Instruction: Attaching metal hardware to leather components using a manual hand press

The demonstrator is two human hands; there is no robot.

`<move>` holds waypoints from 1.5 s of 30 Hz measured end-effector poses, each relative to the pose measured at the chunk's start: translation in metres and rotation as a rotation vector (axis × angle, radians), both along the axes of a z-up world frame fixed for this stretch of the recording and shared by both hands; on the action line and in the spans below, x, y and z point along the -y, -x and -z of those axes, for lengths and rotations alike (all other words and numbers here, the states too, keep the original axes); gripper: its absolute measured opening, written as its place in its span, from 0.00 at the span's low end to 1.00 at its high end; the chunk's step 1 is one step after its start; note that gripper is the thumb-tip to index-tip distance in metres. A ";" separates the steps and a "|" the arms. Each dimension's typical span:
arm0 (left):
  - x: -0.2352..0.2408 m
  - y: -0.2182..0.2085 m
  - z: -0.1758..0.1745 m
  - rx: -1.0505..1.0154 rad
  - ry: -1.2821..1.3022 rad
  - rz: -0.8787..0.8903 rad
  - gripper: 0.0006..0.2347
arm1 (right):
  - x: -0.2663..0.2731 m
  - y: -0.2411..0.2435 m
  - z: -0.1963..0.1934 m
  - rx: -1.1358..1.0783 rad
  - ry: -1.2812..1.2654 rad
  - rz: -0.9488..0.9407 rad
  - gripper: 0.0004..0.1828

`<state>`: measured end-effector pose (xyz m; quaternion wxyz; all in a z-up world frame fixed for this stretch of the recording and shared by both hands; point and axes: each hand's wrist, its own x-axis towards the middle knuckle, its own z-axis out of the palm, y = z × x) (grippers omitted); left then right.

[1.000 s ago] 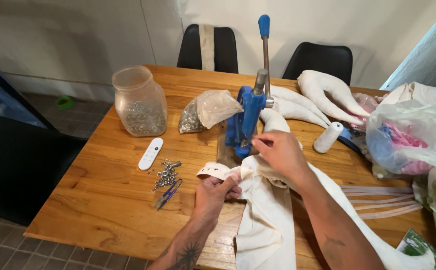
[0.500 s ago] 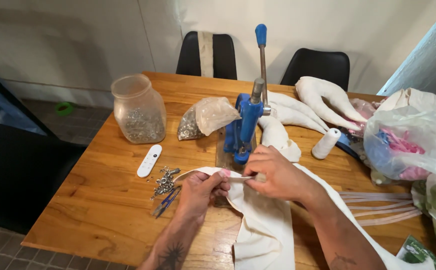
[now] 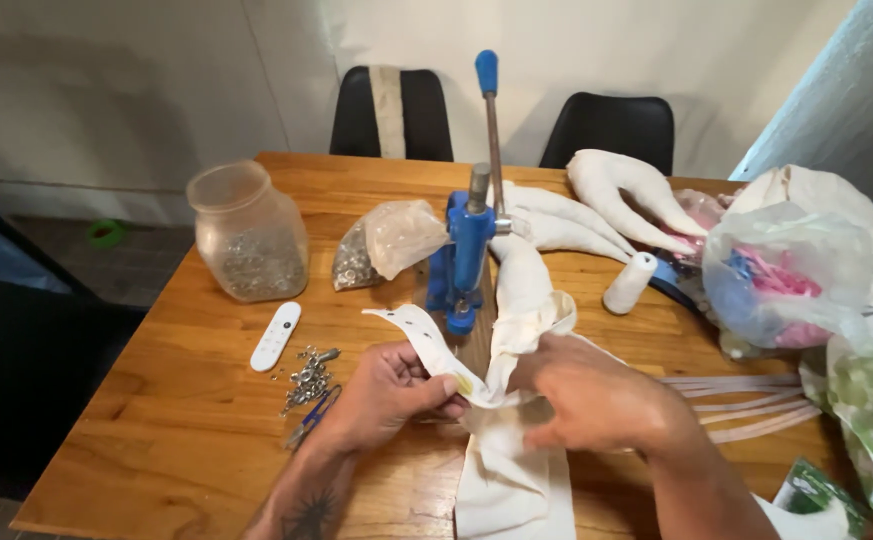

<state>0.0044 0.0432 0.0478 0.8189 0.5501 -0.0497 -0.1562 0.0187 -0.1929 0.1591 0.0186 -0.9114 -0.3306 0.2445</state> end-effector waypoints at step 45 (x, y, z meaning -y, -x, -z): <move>0.050 0.022 0.020 -0.075 -0.111 0.319 0.17 | 0.003 -0.042 -0.003 -0.002 -0.073 0.420 0.02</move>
